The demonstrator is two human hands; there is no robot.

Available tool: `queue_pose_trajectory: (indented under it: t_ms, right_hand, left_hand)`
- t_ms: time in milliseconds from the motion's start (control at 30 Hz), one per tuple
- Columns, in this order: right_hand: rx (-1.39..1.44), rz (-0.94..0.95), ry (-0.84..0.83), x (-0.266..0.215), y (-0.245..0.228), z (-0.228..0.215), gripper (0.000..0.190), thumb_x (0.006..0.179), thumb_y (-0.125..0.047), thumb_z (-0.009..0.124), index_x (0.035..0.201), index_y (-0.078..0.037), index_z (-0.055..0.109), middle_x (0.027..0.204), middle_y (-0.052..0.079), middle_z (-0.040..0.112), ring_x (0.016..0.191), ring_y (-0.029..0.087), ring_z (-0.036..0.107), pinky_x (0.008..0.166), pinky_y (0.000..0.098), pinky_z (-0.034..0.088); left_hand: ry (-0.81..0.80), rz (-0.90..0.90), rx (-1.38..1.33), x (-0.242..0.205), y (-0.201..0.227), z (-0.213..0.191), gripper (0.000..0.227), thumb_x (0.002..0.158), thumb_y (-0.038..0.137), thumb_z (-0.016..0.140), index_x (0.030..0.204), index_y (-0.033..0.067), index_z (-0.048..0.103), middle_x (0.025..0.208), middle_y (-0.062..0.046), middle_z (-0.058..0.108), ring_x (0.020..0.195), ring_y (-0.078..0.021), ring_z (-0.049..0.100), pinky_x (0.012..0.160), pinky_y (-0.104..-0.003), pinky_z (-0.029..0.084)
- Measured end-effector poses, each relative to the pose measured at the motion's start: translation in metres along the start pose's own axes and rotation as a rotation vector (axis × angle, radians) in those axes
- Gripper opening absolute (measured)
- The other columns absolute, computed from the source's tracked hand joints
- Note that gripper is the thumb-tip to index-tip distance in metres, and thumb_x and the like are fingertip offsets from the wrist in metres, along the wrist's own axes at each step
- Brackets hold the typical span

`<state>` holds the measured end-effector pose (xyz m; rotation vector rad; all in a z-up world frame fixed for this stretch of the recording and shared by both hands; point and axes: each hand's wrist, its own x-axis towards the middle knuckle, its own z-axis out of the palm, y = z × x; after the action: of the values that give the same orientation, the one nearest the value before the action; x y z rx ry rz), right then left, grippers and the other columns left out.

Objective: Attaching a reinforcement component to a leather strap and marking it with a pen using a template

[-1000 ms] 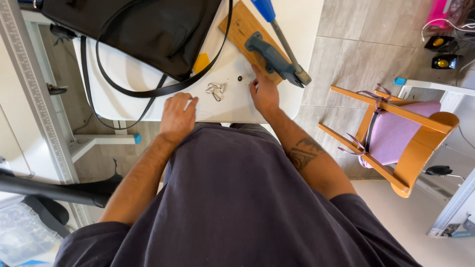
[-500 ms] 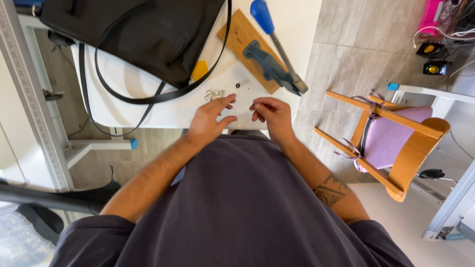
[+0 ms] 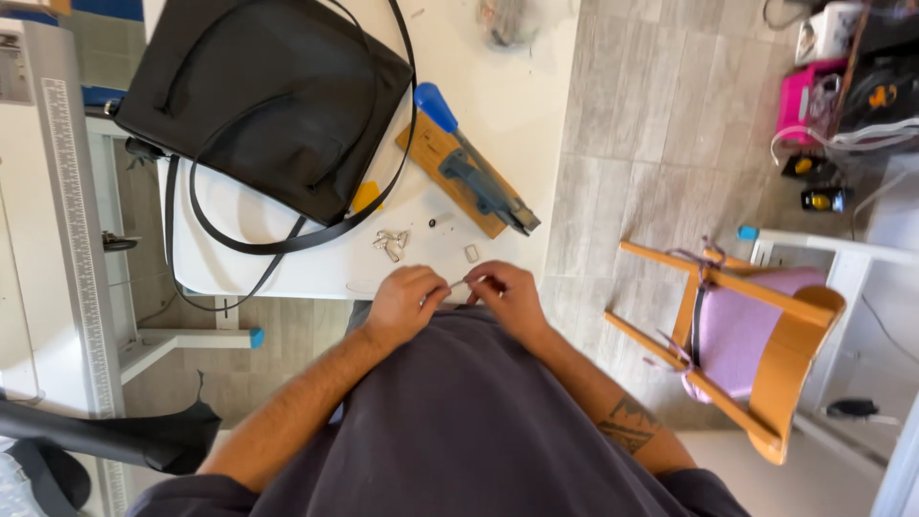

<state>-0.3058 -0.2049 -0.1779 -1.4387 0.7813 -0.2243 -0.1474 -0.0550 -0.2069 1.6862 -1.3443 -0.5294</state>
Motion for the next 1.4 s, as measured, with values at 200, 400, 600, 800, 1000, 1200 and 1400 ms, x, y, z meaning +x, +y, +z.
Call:
queue_pose_trajectory:
  t_ms: [200,400,600,800,1000,1200,1400]
  right_hand:
    - [-0.263,-0.169,-0.172,-0.006,0.026,-0.026,0.011,0.09,-0.009,0.077,0.097,-0.001,0.078,0.085,0.02,0.076,0.072,0.035,0.074,0.062,0.0372,0.058]
    - [-0.455,-0.286,-0.17,-0.017,0.03,-0.061,0.006,0.093,-0.014,0.075,0.093,-0.008,0.078,0.085,0.01,0.076,0.076,0.03,0.074,0.069,0.0371,0.061]
    - [-0.655,-0.186,-0.018,-0.034,0.087,-0.157,0.008,0.089,-0.014,0.07,0.093,-0.01,0.076,0.09,0.005,0.077,0.081,0.023,0.073,0.075,0.0349,0.054]
    - [-0.797,0.296,0.282,-0.039,0.215,-0.333,0.013,0.081,-0.027,0.071,0.086,-0.017,0.077,0.082,0.005,0.076,0.075,0.022,0.07,0.072,0.0374,0.052]
    - [-0.625,0.355,0.231,-0.061,0.268,-0.47,0.014,0.079,-0.018,0.071,0.089,-0.014,0.08,0.092,0.0,0.084,0.083,0.018,0.076,0.081,0.0295,0.059]
    - [-0.605,0.494,0.215,-0.041,0.208,-0.554,0.009,0.072,-0.016,0.074,0.075,-0.012,0.066,0.07,0.004,0.078,0.073,0.018,0.076,0.068,0.034,0.056]
    - [-0.418,0.492,0.263,0.046,0.124,-0.597,0.005,0.099,-0.004,0.06,0.096,-0.002,0.064,0.086,0.016,0.079,0.077,0.025,0.081,0.062,0.0332,0.069]
  left_hand:
    - [-0.033,-0.07,0.049,-0.025,0.011,0.038,0.009,0.092,0.017,0.072,0.086,0.0104,0.07,0.077,-0.006,0.067,0.074,-0.0293,0.07,0.068,-0.04,0.056]
    - [-0.089,-0.177,0.092,-0.036,-0.001,0.064,0.005,0.091,0.019,0.071,0.092,0.0148,0.073,0.08,-0.004,0.07,0.078,-0.0268,0.072,0.071,-0.036,0.058]
    - [-0.389,-0.438,0.064,-0.025,0.01,0.093,0.01,0.09,0.022,0.065,0.086,0.015,0.071,0.088,0.0,0.074,0.083,-0.0224,0.068,0.076,-0.037,0.053]
    - [-0.398,-0.385,0.132,0.009,0.016,0.175,0.008,0.089,0.026,0.068,0.088,0.0187,0.07,0.092,0.001,0.074,0.087,-0.0221,0.069,0.081,-0.036,0.053]
    - [-0.516,-0.57,0.23,0.086,0.05,0.29,0.011,0.094,0.027,0.062,0.092,0.0192,0.069,0.094,0.001,0.072,0.092,-0.024,0.067,0.08,-0.041,0.052]
    - [-0.461,-0.414,0.243,0.181,0.086,0.372,0.019,0.095,0.035,0.06,0.092,0.019,0.069,0.093,-0.006,0.071,0.091,-0.0331,0.066,0.076,-0.05,0.05]
    - [-0.331,-0.454,0.258,0.248,0.077,0.366,0.014,0.092,0.031,0.064,0.091,0.0173,0.069,0.096,-0.006,0.072,0.092,-0.0309,0.068,0.079,-0.046,0.052]
